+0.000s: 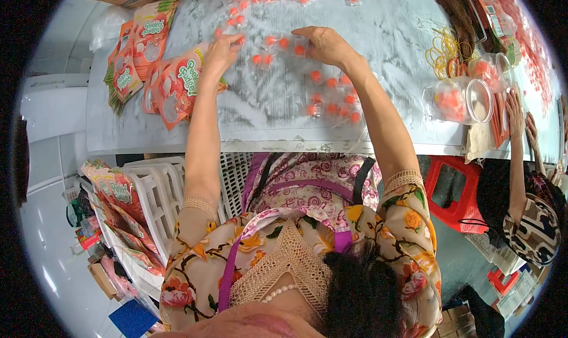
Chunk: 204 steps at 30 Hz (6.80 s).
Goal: Packing small individual candies into plastic zip-lock pouches at a factory assembly line.
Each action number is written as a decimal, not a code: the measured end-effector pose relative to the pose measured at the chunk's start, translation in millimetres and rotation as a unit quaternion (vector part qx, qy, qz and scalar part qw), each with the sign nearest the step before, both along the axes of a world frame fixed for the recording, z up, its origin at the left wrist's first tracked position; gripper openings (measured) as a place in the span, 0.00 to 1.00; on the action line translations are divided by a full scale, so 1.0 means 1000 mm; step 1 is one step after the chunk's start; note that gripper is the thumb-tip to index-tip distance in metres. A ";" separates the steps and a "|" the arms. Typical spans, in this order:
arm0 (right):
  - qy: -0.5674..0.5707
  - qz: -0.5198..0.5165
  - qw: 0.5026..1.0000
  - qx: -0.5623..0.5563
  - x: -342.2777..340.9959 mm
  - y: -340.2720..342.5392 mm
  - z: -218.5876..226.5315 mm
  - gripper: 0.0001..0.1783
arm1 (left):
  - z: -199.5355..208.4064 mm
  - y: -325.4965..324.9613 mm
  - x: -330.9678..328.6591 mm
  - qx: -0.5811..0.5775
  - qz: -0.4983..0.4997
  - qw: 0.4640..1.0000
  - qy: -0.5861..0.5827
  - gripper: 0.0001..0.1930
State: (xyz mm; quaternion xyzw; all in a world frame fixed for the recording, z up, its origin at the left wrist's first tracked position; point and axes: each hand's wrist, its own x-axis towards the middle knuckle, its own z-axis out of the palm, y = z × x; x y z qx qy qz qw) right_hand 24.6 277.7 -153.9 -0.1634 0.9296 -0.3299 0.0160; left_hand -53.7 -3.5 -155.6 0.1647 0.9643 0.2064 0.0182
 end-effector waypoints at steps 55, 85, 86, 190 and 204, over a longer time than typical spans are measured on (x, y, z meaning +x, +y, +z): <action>0.116 0.059 0.987 -0.091 0.106 -0.090 0.027 0.19 | 0.020 -0.042 0.106 -0.062 0.220 0.968 0.100 0.18; 0.342 0.136 0.929 0.029 0.110 -0.150 0.048 0.15 | 0.069 -0.076 0.124 0.165 0.134 0.966 0.149 0.18; 0.338 0.131 0.931 0.035 0.111 -0.138 0.048 0.15 | 0.072 -0.071 0.128 0.200 0.109 0.966 0.123 0.19; 0.261 -0.354 0.888 -0.133 0.133 0.040 -0.027 0.11 | 0.103 0.066 0.137 0.410 0.082 0.902 -0.103 0.16; 0.119 -0.238 0.571 -0.776 0.053 -0.035 0.080 0.11 | 0.097 0.118 0.139 0.323 0.052 0.944 -0.047 0.15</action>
